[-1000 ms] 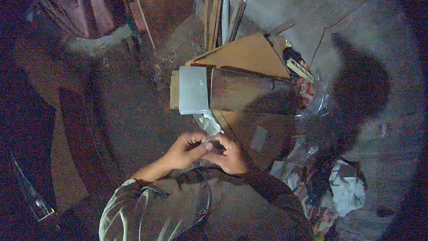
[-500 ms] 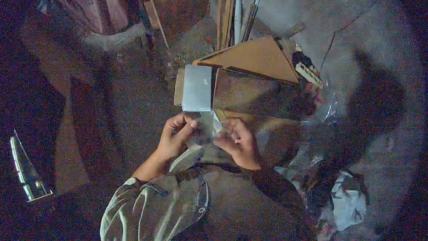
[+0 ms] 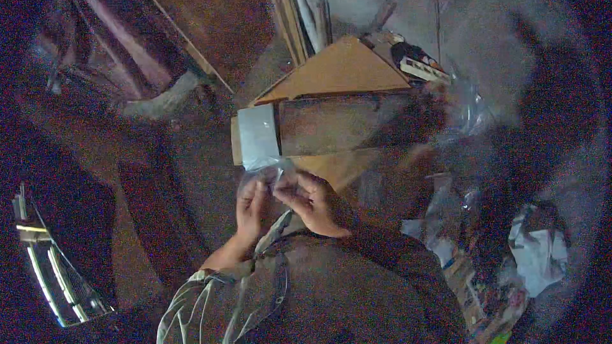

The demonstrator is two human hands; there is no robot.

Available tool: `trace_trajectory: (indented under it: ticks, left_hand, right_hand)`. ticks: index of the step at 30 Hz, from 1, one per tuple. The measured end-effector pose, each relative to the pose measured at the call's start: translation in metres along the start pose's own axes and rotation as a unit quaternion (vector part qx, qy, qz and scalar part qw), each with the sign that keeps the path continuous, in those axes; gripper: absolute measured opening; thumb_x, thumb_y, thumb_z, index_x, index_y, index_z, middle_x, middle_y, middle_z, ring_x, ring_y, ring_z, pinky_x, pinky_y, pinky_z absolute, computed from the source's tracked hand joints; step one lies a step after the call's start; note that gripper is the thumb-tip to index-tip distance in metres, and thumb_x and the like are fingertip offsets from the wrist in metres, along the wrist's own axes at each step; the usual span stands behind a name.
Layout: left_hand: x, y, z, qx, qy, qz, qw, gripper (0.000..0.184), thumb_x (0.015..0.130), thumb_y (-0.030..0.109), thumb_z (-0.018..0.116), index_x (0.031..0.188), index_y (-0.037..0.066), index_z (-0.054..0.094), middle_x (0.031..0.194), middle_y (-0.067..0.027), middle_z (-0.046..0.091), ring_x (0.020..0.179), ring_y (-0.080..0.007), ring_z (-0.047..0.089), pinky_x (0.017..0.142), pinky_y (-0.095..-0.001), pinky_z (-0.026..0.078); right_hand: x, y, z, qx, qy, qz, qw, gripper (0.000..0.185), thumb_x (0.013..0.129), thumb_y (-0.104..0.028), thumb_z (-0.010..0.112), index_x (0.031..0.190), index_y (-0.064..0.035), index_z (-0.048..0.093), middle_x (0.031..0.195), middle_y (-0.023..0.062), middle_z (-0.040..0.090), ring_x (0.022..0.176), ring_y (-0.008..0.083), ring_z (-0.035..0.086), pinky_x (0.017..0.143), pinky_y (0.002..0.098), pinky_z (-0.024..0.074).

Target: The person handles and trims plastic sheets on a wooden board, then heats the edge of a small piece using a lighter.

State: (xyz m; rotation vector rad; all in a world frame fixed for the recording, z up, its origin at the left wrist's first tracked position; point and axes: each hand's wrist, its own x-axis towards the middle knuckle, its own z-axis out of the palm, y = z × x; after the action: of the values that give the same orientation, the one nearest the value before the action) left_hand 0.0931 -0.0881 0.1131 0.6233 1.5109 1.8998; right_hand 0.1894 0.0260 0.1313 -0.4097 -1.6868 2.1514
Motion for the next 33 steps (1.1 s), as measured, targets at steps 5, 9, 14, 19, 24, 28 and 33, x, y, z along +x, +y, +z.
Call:
trace_trajectory:
  ticks: [5, 9, 14, 19, 24, 28, 33]
  left_hand:
    - [0.010, 0.012, -0.003, 0.018, 0.124, 0.013, 0.992, 0.024, 0.097, 0.019, 0.044, 0.081, 0.005, 0.053, 0.065, 0.0016, 0.049, 0.056, -0.0058, 0.042, 0.048, -0.0226, 0.033]
    - [0.016, 0.013, 0.003, 0.100, 0.085, 0.027, 0.991, 0.024, 0.096, 0.023, 0.047, 0.083, 0.005, 0.055, 0.058, 0.0067, 0.042, 0.050, -0.0013, 0.034, 0.044, -0.0201, 0.025]
    - [0.020, 0.001, 0.027, 0.027, 0.146, -0.040, 0.988, 0.026, 0.096, 0.025, 0.047, 0.082, 0.005, 0.057, 0.057, 0.0089, 0.039, 0.049, -0.0001, 0.031, 0.043, -0.0192, 0.021]
    - [0.029, 0.006, 0.033, 0.080, 0.150, 0.032, 0.985, 0.023, 0.096, 0.025, 0.049, 0.085, 0.007, 0.057, 0.059, 0.0079, 0.044, 0.051, -0.0008, 0.036, 0.043, -0.0194, 0.025]
    - [0.031, 0.007, 0.040, 0.000, 0.169, -0.032, 0.985, 0.020, 0.094, 0.025, 0.052, 0.083, 0.009, 0.057, 0.059, 0.0072, 0.045, 0.049, -0.0012, 0.036, 0.043, -0.0189, 0.027]
    - [0.037, 0.011, 0.050, 0.033, 0.196, -0.035, 0.979, 0.023, 0.094, 0.027, 0.052, 0.081, 0.009, 0.057, 0.057, 0.0063, 0.042, 0.045, -0.0024, 0.035, 0.040, -0.0207, 0.026]
    - [0.059, 0.019, 0.028, 0.060, 0.203, -0.061, 0.975, 0.028, 0.093, 0.033, 0.052, 0.088, 0.005, 0.058, 0.055, 0.0065, 0.040, 0.043, -0.0041, 0.035, 0.040, -0.0219, 0.028]
  right_hand:
    - [-0.017, -0.001, -0.039, 0.000, -0.004, 0.048, 0.999, 0.006, 0.088, -0.006, 0.057, 0.093, -0.0031, 0.056, 0.083, 0.0046, 0.059, 0.075, 0.0109, 0.057, 0.069, 0.0256, 0.0461]
    - [-0.011, -0.011, -0.067, 0.075, 0.124, 0.025, 0.989, 0.016, 0.086, -0.015, 0.061, 0.097, -0.0058, 0.055, 0.081, 0.0051, 0.058, 0.069, 0.0104, 0.055, 0.064, 0.0251, 0.0439]
    - [-0.013, 0.025, -0.071, 0.166, 0.108, -0.020, 0.980, 0.024, 0.085, -0.012, 0.062, 0.106, -0.0042, 0.051, 0.095, 0.0037, 0.058, 0.082, 0.0097, 0.055, 0.070, 0.0256, 0.0452]
    - [-0.021, -0.013, -0.074, 0.066, 0.069, 0.078, 0.992, 0.009, 0.083, -0.010, 0.063, 0.082, -0.0031, 0.058, 0.068, 0.0017, 0.057, 0.066, 0.0114, 0.056, 0.066, 0.0241, 0.0440]
    - [-0.013, 0.017, -0.106, 0.180, 0.181, 0.029, 0.966, 0.016, 0.080, -0.014, 0.066, 0.087, -0.0023, 0.058, 0.072, 0.0028, 0.058, 0.069, 0.0140, 0.057, 0.069, 0.0265, 0.0456]
    - [-0.023, -0.001, -0.095, 0.160, 0.094, 0.064, 0.980, 0.020, 0.077, -0.015, 0.070, 0.088, -0.0017, 0.060, 0.075, 0.0033, 0.060, 0.072, 0.0142, 0.058, 0.076, 0.0285, 0.0468]
    - [-0.036, 0.005, -0.113, 0.055, -0.178, 0.096, 0.978, 0.011, 0.079, -0.010, 0.065, 0.085, -0.0020, 0.061, 0.078, 0.0069, 0.062, 0.075, 0.0166, 0.059, 0.071, 0.0294, 0.0474]
